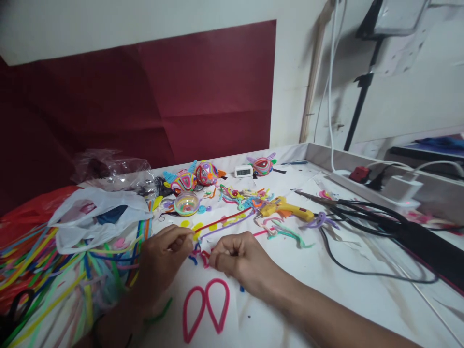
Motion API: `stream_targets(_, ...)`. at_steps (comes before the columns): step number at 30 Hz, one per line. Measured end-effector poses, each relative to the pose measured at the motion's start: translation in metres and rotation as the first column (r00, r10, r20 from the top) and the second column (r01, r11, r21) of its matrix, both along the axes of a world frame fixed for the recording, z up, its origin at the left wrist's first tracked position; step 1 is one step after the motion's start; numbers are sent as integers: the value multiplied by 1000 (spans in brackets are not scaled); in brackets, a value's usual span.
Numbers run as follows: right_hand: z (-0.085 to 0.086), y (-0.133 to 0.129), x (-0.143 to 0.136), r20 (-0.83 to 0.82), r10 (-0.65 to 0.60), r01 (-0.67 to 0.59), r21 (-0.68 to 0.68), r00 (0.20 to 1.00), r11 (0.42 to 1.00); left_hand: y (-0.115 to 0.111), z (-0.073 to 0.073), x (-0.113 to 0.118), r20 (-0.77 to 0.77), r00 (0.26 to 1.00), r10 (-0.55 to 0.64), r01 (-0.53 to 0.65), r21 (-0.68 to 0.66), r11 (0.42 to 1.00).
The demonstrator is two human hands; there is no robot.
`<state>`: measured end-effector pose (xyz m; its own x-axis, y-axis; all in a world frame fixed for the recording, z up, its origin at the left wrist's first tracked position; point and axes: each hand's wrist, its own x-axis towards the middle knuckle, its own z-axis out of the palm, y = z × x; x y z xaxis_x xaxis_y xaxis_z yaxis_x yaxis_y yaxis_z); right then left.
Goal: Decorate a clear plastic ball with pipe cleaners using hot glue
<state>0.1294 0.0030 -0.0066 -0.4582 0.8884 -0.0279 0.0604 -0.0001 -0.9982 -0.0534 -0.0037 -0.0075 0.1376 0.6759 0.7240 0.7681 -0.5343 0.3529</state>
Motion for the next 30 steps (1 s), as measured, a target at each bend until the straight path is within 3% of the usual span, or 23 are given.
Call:
stream_targets(6,4,5,1,-113,-135,118,-147,984,982,-2,-4,2,77,996,-43,59,-230,971)
stream_targets(9,1,6,0,-144,-131,97,-218,981,971,-1,-10,6,131,991,-35,63,-218,974)
stream_targets(13,-3,4,-2,-145,-109,73,-235,983,969,-3,-10,10,142,984,-109,136,-194,972)
stream_targets(21,-2,0,-5,-61,-95,85,-152,994,985,-7,-11,11,13,988,-154,155,-98,983)
stream_targets(30,-18,2,-3,71,-95,83,156,993,984,-6,-22,12,-109,991,-80,82,10,997)
